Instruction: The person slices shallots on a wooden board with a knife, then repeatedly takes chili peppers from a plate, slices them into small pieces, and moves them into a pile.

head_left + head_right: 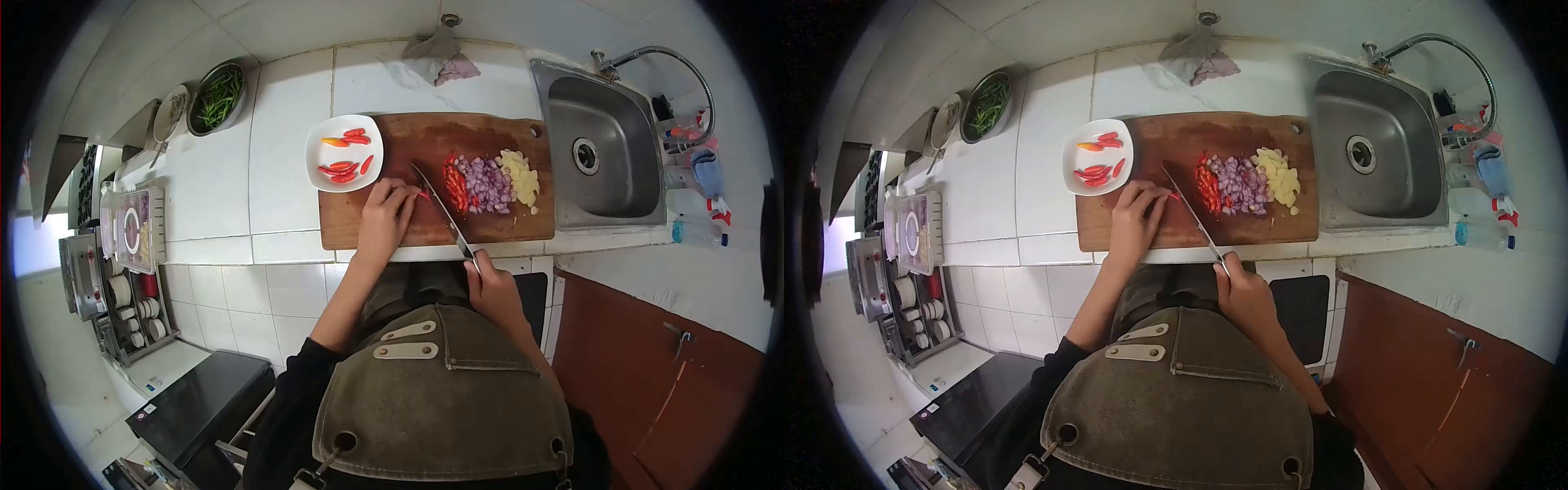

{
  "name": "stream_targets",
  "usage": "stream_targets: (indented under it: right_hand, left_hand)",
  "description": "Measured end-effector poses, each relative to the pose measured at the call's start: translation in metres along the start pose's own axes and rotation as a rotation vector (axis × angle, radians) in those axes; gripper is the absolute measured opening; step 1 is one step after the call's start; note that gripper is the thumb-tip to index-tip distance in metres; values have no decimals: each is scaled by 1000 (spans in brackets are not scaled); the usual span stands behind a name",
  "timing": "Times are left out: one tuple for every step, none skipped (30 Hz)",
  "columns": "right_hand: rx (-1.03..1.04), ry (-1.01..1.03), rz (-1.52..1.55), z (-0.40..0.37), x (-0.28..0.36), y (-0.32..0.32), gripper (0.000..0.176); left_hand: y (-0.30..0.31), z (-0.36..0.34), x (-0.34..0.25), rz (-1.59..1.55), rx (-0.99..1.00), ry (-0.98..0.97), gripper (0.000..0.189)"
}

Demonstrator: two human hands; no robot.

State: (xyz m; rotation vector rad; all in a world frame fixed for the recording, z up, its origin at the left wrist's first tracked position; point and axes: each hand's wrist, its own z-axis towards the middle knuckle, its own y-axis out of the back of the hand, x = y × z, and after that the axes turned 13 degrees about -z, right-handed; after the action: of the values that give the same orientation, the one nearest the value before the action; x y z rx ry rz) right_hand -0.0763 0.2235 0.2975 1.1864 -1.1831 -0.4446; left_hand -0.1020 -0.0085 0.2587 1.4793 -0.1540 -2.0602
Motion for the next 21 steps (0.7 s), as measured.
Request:
stream_targets:
  right_hand:
    - [7,1,-16,-1,-1,-2,18]
    - [14,1,-32,-1,-1,-2,18]
    - [15,0,-33,0,0,-2,18]
    - [17,-5,-43,0,1,-2,18]
    - [20,-11,-54,0,2,-2,19]
    - [20,-11,-54,0,3,-3,19]
    - [19,-12,-77,1,3,-4,19]
    - [18,-12,-100,1,4,-5,19]
    - [18,-12,-99,3,7,-5,19]
    - [-3,-13,-126,7,12,-5,20]
    - [-25,-14,-154,11,15,-5,20]
    - [-25,-19,-154,16,18,-7,20]
    - [11,-47,-133,22,19,-8,20]
    - [45,-74,-110,27,20,-9,20]
    - [45,-75,-108,29,19,-9,20]
    - [55,-83,-72,30,17,-9,21]
    - [64,-90,-38,31,15,-8,21]
    - [64,-89,-39,30,12,-6,21]
    - [66,-91,-4,28,10,-5,20]
    - [69,-90,32,27,8,-5,20]
    - [71,-85,33,26,10,-2,20]
  left_hand:
    - [0,0,0,-3,5,1,15]
    - [0,0,0,-6,11,1,15]
    - [0,0,0,-7,11,2,15]
    - [0,0,-1,-5,11,4,15]
    - [0,0,-1,-2,11,6,16]
    - [0,1,-1,-3,11,6,16]
    - [0,1,0,-2,13,-2,15]
    - [1,1,0,-1,15,-10,15]
    - [2,1,0,-1,15,-9,15]
    - [2,2,-1,-13,24,-1,15]
    - [3,3,-2,-26,33,7,15]
    - [2,3,-1,-29,37,7,15]
    - [2,2,-1,-35,32,13,14]
    - [2,2,0,-39,27,18,14]
    - [2,2,1,-38,28,17,14]
    - [2,1,2,-38,29,21,14]
    - [1,1,2,-40,28,24,13]
    - [1,1,3,-41,28,23,13]
    - [1,1,3,-38,29,12,13]
    - [2,1,4,-33,29,1,12]
    - [2,1,4,-30,25,3,12]
